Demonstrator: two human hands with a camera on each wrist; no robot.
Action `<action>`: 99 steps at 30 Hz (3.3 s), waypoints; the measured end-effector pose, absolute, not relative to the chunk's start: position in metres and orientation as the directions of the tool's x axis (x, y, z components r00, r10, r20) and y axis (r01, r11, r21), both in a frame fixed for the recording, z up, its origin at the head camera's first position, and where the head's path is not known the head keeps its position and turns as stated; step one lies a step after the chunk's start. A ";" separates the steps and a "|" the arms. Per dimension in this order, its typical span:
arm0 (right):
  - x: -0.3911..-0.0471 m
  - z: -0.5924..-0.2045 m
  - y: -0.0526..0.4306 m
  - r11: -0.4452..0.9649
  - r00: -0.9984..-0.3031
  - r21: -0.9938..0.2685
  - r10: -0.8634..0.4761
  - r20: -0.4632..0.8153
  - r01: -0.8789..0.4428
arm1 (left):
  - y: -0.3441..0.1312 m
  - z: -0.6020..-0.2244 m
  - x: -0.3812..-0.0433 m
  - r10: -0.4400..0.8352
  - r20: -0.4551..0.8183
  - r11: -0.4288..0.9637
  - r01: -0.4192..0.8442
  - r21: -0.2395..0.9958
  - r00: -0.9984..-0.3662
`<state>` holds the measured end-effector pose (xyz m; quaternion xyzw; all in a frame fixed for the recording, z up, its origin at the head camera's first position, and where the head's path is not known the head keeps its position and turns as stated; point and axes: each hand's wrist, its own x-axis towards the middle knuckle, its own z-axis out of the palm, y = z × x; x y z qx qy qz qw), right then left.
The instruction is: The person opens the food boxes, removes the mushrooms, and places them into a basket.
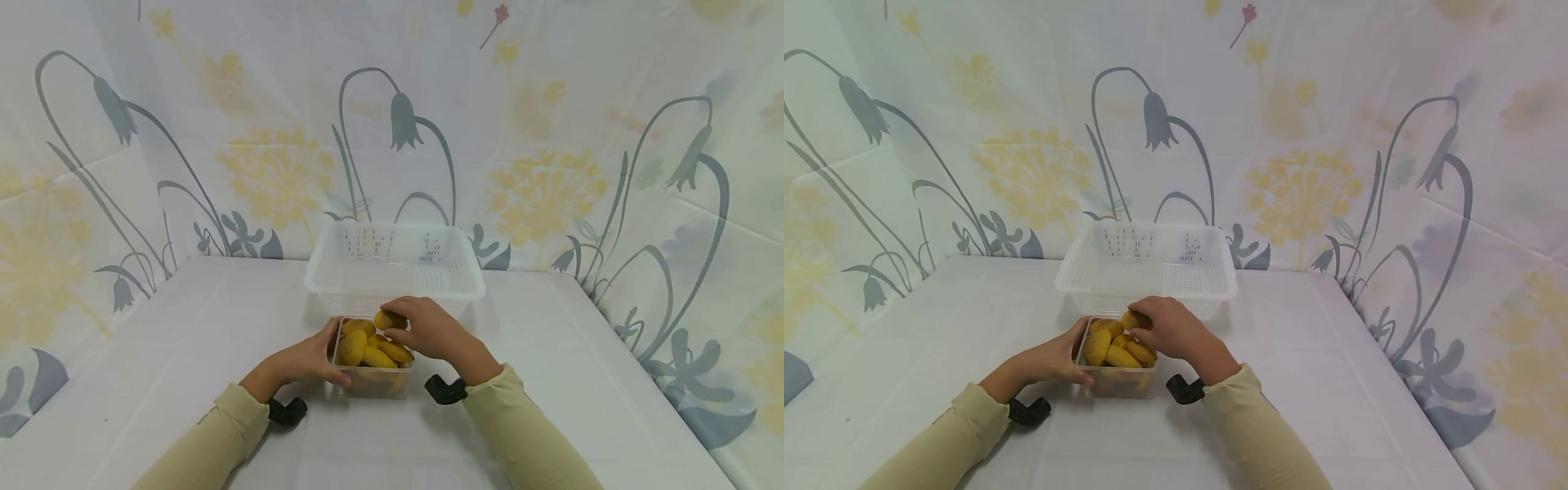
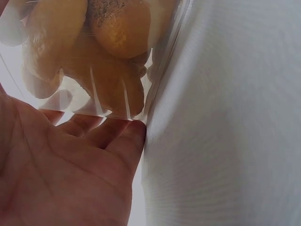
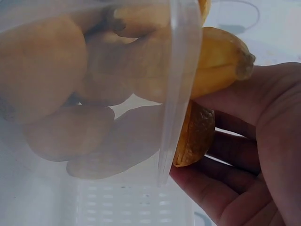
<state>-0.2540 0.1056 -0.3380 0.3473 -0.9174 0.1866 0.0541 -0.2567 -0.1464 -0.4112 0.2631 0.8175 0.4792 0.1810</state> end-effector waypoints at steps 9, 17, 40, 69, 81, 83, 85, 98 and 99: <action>-0.254 -0.338 0.107 0.689 -0.744 -0.282 -0.625 0.236 -0.668 | -0.145 -0.410 -0.256 0.606 -0.043 0.402 0.259 0.878 -0.795; -0.253 -0.333 0.108 0.669 -0.727 -0.285 -0.633 0.265 -0.686 | -0.146 -0.409 -0.256 0.608 -0.035 0.397 0.266 0.878 -0.793; -0.247 -0.321 0.117 0.613 -0.699 -0.337 -0.610 0.372 -0.715 | -0.146 -0.409 -0.255 0.606 -0.044 0.389 0.248 0.887 -0.795; -0.246 -0.299 0.150 0.561 -0.684 -0.396 -0.547 0.482 -0.727 | -0.146 -0.410 -0.253 0.604 -0.051 0.416 0.261 0.871 -0.795; -0.246 -0.289 0.161 0.582 -0.721 -0.431 -0.498 0.483 -0.690 | -0.146 -0.410 -0.255 0.593 -0.058 0.436 0.259 0.862 -0.803; -0.246 -0.289 0.163 0.584 -0.724 -0.434 -0.493 0.482 -0.686 | -0.146 -0.411 -0.255 0.593 -0.060 0.436 0.257 0.862 -0.803; -0.246 -0.289 0.164 0.586 -0.726 -0.434 -0.489 0.484 -0.684 | -0.146 -0.412 -0.256 0.593 -0.062 0.433 0.253 0.865 -0.803; -0.256 -0.292 0.175 0.610 -0.743 -0.440 -0.434 0.510 -0.659 | -0.146 -0.410 -0.255 0.594 -0.058 0.428 0.253 0.868 -0.803; -0.257 -0.293 0.175 0.614 -0.745 -0.441 -0.427 0.511 -0.655 | -0.146 -0.410 -0.255 0.594 -0.059 0.427 0.252 0.869 -0.803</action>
